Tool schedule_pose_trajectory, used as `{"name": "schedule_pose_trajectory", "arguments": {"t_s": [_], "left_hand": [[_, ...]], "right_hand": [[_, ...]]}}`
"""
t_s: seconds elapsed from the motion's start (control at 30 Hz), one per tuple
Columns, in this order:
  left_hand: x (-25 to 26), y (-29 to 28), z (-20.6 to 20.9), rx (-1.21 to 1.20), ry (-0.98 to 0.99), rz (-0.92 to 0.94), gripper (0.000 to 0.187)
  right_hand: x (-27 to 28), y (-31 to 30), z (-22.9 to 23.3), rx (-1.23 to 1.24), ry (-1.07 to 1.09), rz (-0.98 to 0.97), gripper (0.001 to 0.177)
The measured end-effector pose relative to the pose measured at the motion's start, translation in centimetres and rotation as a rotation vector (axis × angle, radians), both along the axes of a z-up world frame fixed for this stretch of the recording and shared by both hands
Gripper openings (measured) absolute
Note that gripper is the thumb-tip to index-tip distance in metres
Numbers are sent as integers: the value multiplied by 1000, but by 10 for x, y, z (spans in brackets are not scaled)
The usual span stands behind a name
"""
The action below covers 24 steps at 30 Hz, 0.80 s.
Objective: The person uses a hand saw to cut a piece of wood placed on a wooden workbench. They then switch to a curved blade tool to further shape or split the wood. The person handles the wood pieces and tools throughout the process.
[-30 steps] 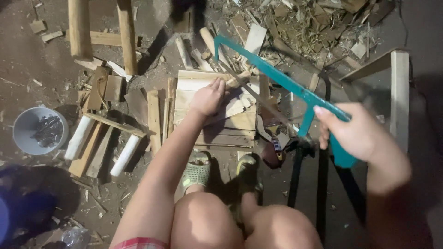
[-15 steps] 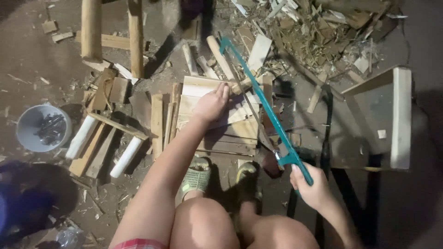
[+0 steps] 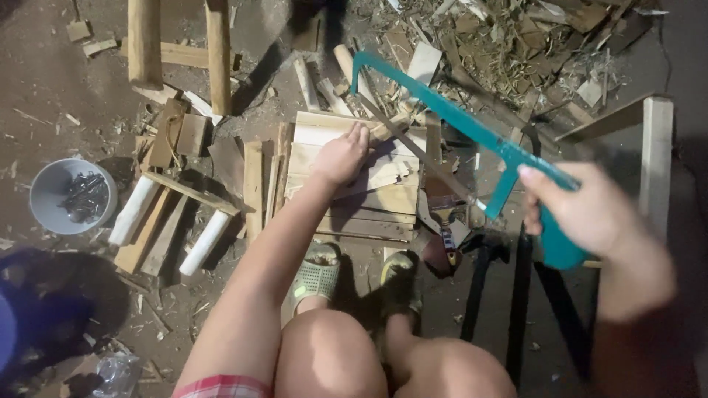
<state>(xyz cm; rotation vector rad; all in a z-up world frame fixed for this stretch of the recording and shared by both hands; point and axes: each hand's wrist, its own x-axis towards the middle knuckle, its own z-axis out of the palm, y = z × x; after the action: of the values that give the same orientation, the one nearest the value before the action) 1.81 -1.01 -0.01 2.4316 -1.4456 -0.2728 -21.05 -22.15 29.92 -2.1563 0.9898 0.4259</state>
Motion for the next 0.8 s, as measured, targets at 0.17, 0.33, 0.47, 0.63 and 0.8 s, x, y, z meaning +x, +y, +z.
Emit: {"name": "schedule_pose_trajectory", "arguments": {"t_s": [0.17, 0.33, 0.47, 0.63, 0.8], "left_hand": [[-5, -1, 17, 49, 76, 38, 42], [-4, -1, 15, 105, 104, 55, 50], [-5, 1, 12, 42, 60, 50, 57], [-8, 1, 34, 108, 82, 162, 68], [-16, -2, 32, 149, 36, 87, 65]], "right_hand": [[4, -27, -2, 158, -73, 89, 59], [-67, -15, -70, 176, -222, 78, 47], [-125, 34, -143, 169, -355, 29, 48], [-163, 54, -225, 175, -451, -7, 34], [-147, 60, -179, 200, -531, -44, 45]]}}
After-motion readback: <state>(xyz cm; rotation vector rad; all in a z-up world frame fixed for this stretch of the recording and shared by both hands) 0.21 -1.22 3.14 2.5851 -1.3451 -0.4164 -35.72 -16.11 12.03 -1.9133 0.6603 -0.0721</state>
